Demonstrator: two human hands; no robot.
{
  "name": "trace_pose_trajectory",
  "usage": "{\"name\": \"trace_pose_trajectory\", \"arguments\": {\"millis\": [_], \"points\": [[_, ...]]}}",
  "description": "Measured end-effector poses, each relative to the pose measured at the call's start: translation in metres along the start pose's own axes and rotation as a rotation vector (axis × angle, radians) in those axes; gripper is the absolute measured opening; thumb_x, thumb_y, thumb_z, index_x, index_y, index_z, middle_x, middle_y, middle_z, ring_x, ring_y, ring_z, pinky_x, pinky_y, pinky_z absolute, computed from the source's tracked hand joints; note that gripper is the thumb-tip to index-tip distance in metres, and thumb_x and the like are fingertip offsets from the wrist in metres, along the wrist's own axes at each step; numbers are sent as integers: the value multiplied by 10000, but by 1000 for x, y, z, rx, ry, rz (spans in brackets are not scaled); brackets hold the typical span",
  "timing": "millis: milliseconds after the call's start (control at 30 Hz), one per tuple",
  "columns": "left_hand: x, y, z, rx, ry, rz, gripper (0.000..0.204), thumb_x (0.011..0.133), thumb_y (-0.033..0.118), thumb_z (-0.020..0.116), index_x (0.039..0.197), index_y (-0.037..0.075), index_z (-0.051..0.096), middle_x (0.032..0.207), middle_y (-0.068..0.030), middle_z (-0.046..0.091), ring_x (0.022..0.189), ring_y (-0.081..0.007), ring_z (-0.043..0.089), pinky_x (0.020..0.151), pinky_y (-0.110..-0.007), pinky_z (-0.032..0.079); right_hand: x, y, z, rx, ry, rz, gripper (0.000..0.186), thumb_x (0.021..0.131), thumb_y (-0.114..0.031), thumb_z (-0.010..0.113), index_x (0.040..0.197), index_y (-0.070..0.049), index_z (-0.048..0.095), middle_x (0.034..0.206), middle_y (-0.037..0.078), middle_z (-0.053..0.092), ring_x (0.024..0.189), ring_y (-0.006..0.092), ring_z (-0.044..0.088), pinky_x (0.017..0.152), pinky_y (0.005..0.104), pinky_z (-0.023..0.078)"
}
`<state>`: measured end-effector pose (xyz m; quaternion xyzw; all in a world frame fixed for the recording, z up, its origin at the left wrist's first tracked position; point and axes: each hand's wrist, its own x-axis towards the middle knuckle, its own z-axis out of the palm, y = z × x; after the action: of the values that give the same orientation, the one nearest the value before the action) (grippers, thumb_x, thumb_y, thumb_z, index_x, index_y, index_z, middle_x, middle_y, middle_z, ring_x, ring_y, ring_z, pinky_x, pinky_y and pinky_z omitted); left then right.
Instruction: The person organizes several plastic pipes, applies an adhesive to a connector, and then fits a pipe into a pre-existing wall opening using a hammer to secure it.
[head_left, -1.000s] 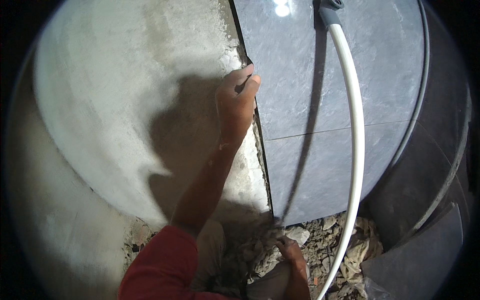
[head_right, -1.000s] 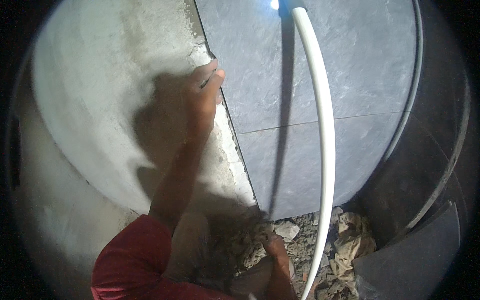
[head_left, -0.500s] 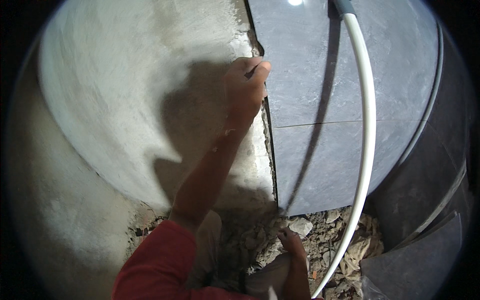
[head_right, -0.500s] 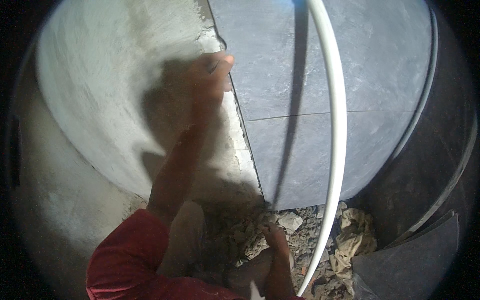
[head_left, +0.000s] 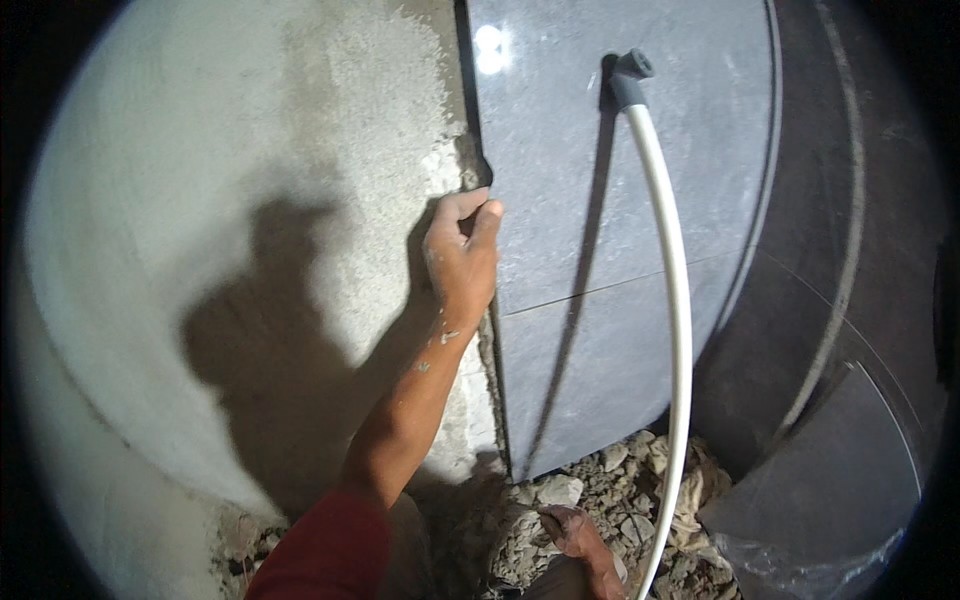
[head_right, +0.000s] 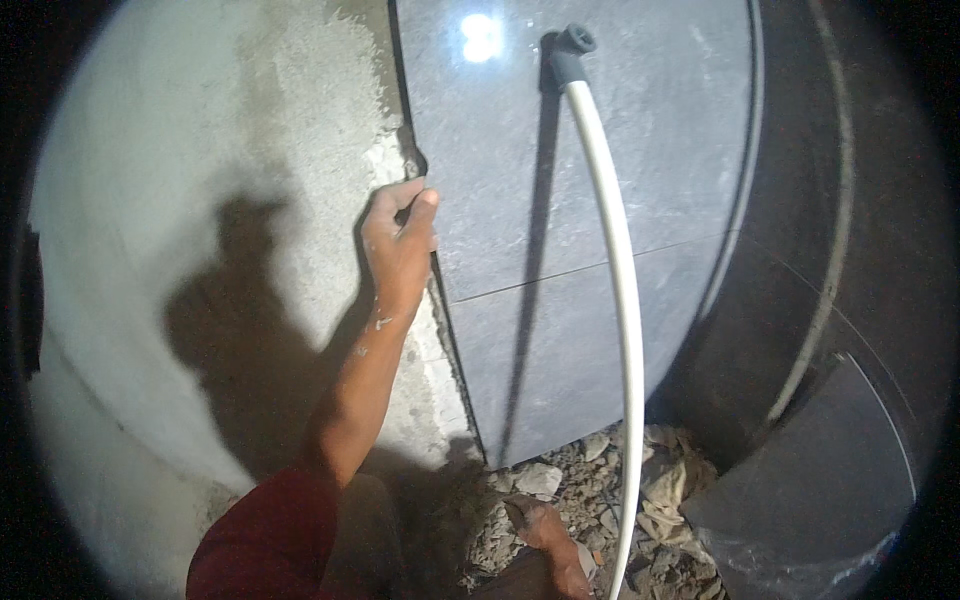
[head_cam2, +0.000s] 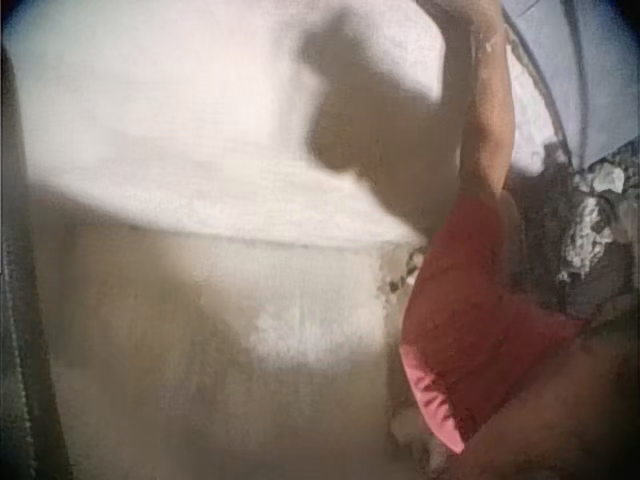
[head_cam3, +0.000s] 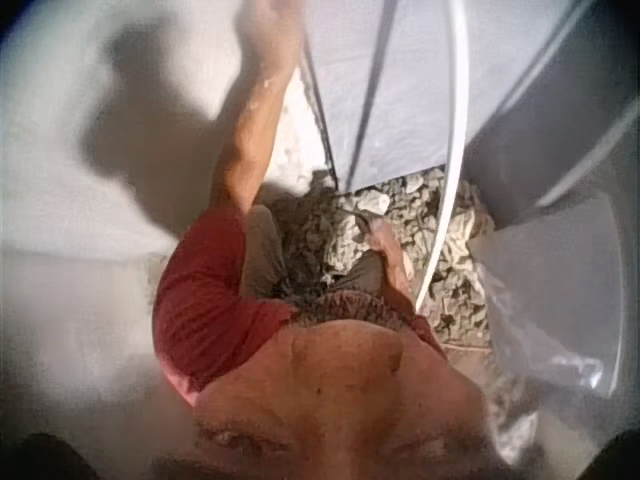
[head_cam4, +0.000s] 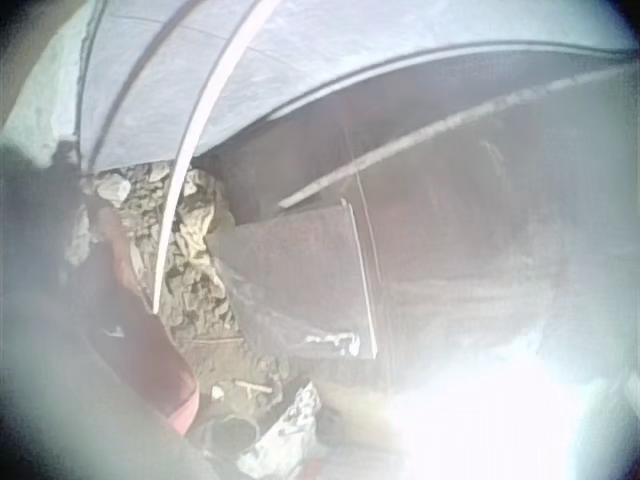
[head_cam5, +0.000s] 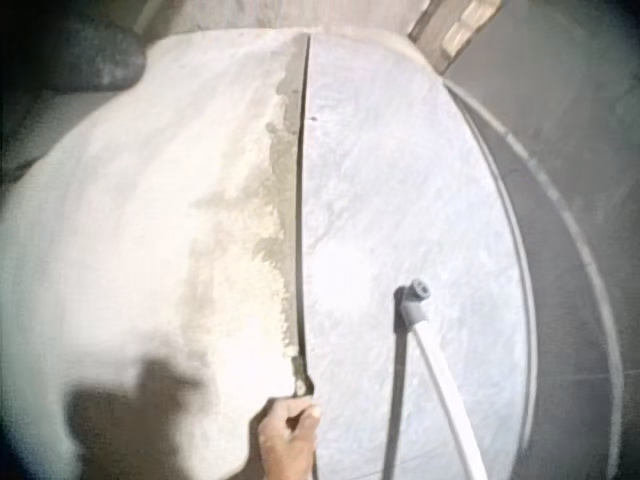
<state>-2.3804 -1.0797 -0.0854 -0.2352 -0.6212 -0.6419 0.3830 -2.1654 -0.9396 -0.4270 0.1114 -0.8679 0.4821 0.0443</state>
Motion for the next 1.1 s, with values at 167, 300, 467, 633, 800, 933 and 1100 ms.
{"name": "trace_pose_trajectory", "arguments": {"millis": [167,300,467,633,800,933,1100], "points": [[-3,-5,4,-62,-12,32,204,850,99,618,1010,-27,608,949,-113,624,803,-173,580,692,-284,474,-9,-24,-6,-314,321,-171,234,777,-25,591,1010,-21,616,850,155,626,753,305,623,687,352,489],[-8,-5,3,-156,-14,34,202,847,66,606,1035,-6,616,973,-113,622,828,-168,590,724,-278,485,-8,-41,-5,-165,406,-97,358,715,13,621,1066,-45,584,872,158,620,810,333,621,693,376,507],[-53,-26,-25,-103,-86,198,311,864,65,587,1163,-19,563,1069,-92,607,873,-151,578,766,-268,480,-11,-52,6,-231,215,141,231,857,-124,582,1064,-26,610,942,178,644,865,343,629,725,377,496],[-175,-102,-65,-142,-243,66,162,878,78,580,1020,4,598,977,-136,642,882,-213,628,754,-306,501,-1,-46,14,-100,6,365,345,890,-287,568,1112,-27,608,1039,205,633,969,350,604,829,397,473],[-296,-171,-100,20,-694,-221,159,897,160,571,995,41,609,905,-129,644,781,-205,637,654,-298,512,-9,-43,20,-33,117,473,363,863,-262,630,1137,-28,592,842,162,653,739,243,620,686,364,492],[-300,-198,-120,629,-1467,-540,279,875,275,529,1048,62,580,925,-235,634,887,-379,618,765,-460,484,-10,-36,1,-243,163,489,359,868,-233,619,1165,-34,595,1022,162,658,972,256,632,824,349,489],[-270,-198,-153,518,-1094,-495,260,906,289,525,1047,85,603,970,-172,645,910,-357,611,784,-417,469,-18,-60,-16,15,354,627,401,889,-315,590,1134,2,597,1079,185,640,915,266,634,802,372,488]]}}
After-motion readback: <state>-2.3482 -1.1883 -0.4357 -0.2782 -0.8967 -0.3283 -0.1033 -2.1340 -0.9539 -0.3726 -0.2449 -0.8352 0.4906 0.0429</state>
